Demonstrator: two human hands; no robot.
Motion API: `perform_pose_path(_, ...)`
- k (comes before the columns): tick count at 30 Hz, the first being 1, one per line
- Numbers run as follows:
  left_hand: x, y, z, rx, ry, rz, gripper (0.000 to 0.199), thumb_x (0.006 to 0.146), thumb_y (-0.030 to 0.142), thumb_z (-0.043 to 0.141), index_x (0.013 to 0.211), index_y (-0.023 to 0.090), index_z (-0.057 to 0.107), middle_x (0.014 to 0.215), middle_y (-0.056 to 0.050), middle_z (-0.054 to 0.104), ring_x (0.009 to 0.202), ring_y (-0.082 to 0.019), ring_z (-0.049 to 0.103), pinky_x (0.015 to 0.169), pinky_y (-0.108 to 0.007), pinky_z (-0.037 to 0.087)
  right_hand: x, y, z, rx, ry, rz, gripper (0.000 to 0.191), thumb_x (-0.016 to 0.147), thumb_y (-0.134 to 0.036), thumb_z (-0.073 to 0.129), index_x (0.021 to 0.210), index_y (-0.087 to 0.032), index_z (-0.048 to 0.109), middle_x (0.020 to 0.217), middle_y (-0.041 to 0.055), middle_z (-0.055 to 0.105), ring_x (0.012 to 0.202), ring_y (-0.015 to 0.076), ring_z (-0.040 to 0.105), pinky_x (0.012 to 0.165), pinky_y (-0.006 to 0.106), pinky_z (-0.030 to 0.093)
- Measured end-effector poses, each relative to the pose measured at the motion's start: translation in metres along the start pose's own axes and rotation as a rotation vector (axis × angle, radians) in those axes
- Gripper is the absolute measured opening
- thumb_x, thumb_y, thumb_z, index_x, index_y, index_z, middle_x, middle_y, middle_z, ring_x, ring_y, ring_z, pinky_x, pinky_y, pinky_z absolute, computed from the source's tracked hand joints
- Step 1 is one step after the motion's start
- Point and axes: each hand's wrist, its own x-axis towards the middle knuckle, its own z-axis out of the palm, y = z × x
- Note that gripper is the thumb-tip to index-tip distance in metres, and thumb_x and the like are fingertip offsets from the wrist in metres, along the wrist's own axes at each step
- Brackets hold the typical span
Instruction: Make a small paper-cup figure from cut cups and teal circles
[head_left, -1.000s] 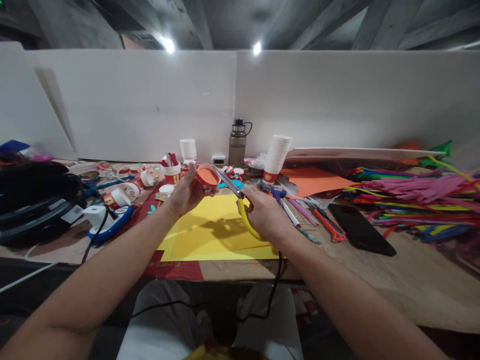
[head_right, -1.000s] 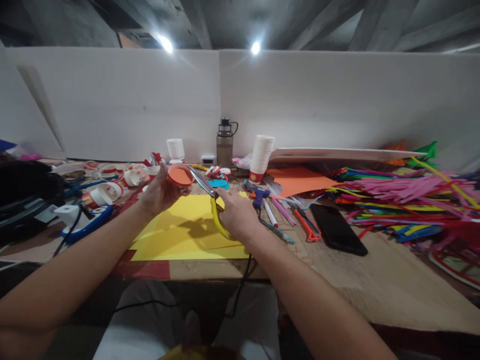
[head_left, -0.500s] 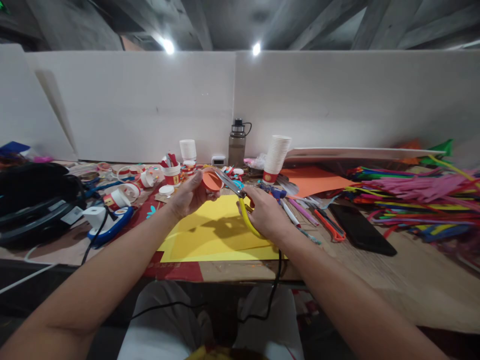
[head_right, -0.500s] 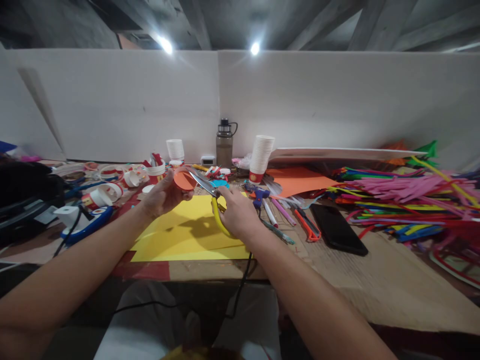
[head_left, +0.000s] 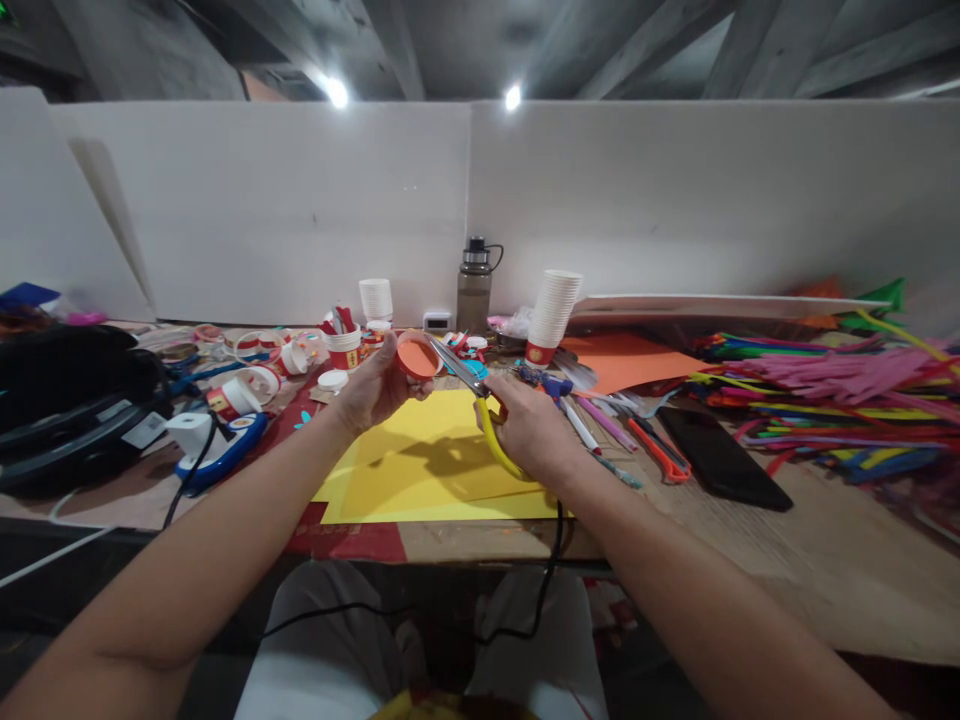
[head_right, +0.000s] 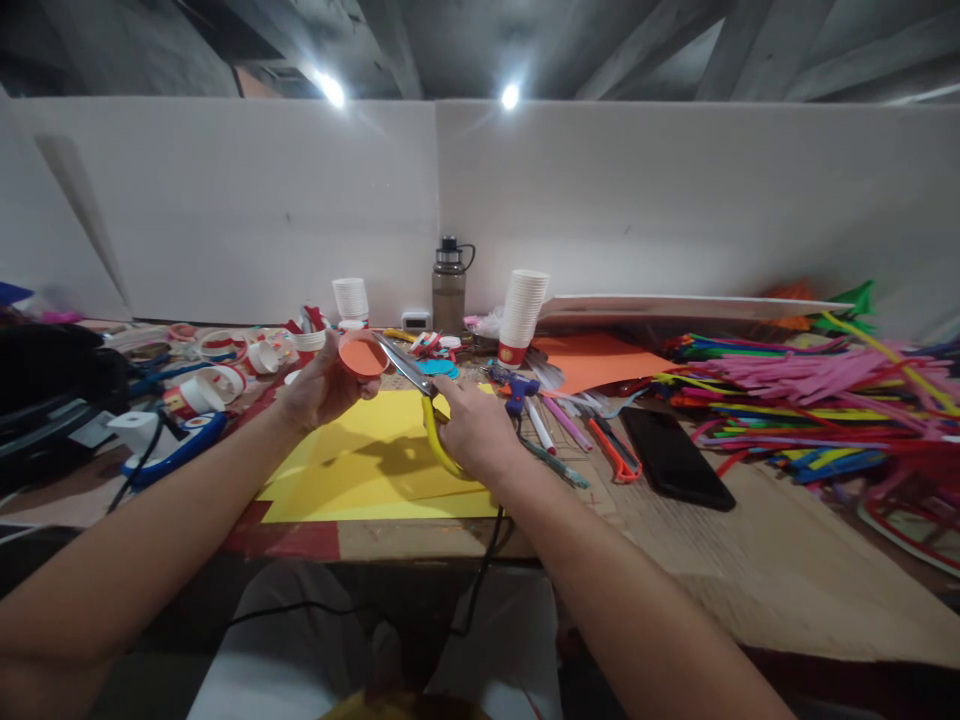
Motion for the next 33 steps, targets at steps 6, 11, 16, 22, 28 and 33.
perform_pose_path(6,0.0,0.0,0.007,-0.014,0.081,0.027,0.054,0.086,0.062,0.051,0.103,0.012,0.063,0.083,-0.01,0.071,0.068,-0.018,0.069,0.054,-0.025,0.053,0.0,-0.001,0.0,-0.013,-0.012,0.015,0.039,0.082,-0.017,0.053,0.121,-0.017,0.061,0.106,0.012,0.071,0.093,0.024,0.064,0.079,0.03,0.046)
perform_pose_path(11,0.0,-0.004,0.007,-0.029,0.088,0.055,0.047,0.089,0.054,0.053,0.106,0.012,0.063,0.086,-0.009,0.07,0.07,-0.017,0.069,0.056,-0.023,0.053,0.001,0.0,0.0,0.028,0.013,0.02,0.031,0.086,-0.026,0.056,0.115,-0.02,0.063,0.1,0.0097,0.07,0.087,0.0216,0.063,0.075,0.028,0.045)
perform_pose_path(16,0.0,-0.008,0.001,-0.015,-0.016,-0.01,0.048,0.085,0.054,0.059,0.108,0.013,0.063,0.086,-0.008,0.069,0.067,-0.016,0.067,0.057,-0.024,0.053,0.001,0.003,0.002,0.034,0.019,-0.002,0.033,0.087,-0.032,0.056,0.117,-0.02,0.061,0.108,0.0112,0.066,0.087,0.0212,0.06,0.078,0.029,0.045)
perform_pose_path(22,0.0,-0.008,-0.003,0.0,-0.038,-0.014,0.05,0.083,0.056,0.06,0.108,0.014,0.063,0.087,-0.008,0.07,0.066,-0.015,0.067,0.055,-0.024,0.052,0.0,0.002,0.001,-0.03,-0.018,0.02,0.034,0.087,-0.03,0.054,0.119,-0.019,0.061,0.101,0.0111,0.068,0.088,0.0226,0.06,0.075,0.029,0.043)
perform_pose_path(28,0.0,-0.003,0.002,0.006,0.03,-0.01,0.049,0.085,0.058,0.056,0.105,0.013,0.063,0.083,-0.008,0.07,0.059,-0.014,0.065,0.047,-0.022,0.048,-0.001,-0.001,-0.003,-0.081,-0.037,0.02,0.039,0.084,-0.022,0.053,0.123,-0.018,0.06,0.099,0.0113,0.069,0.085,0.0231,0.062,0.071,0.028,0.042)
perform_pose_path(33,0.0,0.0,0.006,0.018,0.095,-0.043,0.057,0.086,0.064,0.047,0.098,0.011,0.062,0.078,-0.01,0.07,0.051,-0.013,0.062,0.04,-0.021,0.044,0.0,-0.001,-0.001,-0.059,-0.049,0.008,0.039,0.082,-0.02,0.054,0.12,-0.019,0.062,0.097,0.0107,0.071,0.085,0.0229,0.063,0.071,0.028,0.042)
